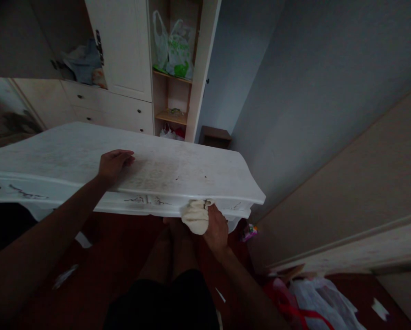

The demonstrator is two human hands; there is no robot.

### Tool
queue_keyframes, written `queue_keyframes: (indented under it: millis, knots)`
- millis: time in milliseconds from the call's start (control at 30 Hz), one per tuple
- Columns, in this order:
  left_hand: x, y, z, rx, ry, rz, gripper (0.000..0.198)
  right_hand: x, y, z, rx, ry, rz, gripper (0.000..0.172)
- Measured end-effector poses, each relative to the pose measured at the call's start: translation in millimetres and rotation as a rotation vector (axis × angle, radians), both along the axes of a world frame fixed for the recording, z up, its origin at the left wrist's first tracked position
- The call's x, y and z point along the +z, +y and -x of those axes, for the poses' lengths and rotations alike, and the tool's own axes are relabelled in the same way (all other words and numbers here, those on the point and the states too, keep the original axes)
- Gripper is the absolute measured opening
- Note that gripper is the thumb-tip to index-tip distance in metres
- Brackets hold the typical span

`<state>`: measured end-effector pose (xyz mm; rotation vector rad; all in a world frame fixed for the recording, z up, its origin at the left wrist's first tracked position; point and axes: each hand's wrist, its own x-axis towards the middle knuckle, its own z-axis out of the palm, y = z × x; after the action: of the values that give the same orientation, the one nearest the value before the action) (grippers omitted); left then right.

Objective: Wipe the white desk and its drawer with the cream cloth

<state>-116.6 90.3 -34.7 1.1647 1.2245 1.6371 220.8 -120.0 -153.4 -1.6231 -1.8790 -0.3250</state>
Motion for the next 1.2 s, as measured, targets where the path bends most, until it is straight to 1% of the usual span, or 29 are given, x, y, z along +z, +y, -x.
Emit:
queue_keyframes:
  millis: [133,233,367,500,633,767,833,933,1100,1200]
  knots:
    - [-1.6,2.3,0.3,0.007,0.015,-0.003,0.008,7.6,-3.0,15.2,-0.041,0.02,0.033,0.052]
    - [-1.5,2.1,0.3,0.014,0.036,-0.002,0.009,16.6,-0.5,31.3,-0.051,0.015,0.059,0.05]
    - [0.0,0.6,0.0,0.034,0.065,0.024,0.008,23.6,5.9,63.4,-0.004,0.003,0.065,0.046]
    - [0.5,-1.2,-0.5,0.044,0.08,0.018,0.007,22.2,16.9,103.7,0.073,-0.008,0.073,0.042]
    - [0.8,-3.7,-1.6,0.035,0.045,-0.007,0.008,18.0,29.5,141.2,0.144,-0.051,0.091,0.039]
    - [3.1,-6.7,-3.3,0.024,0.035,0.002,0.008,16.2,37.2,164.4,0.19,-0.114,0.102,0.042]
    - [4.1,-7.4,-3.9,0.023,0.051,0.012,0.009,15.6,38.2,167.8,0.187,-0.135,0.116,0.044]
    - [4.3,-7.0,-3.8,0.021,0.059,-0.004,0.01,13.0,37.0,163.8,0.206,-0.156,0.132,0.047]
    - [4.0,-6.3,-3.1,0.026,0.058,0.01,0.009,2.8,31.5,144.1,0.23,-0.17,0.17,0.058]
    - [4.6,-6.5,-3.1,0.035,0.055,0.022,0.009,-3.7,26.6,125.2,0.204,-0.187,0.186,0.06]
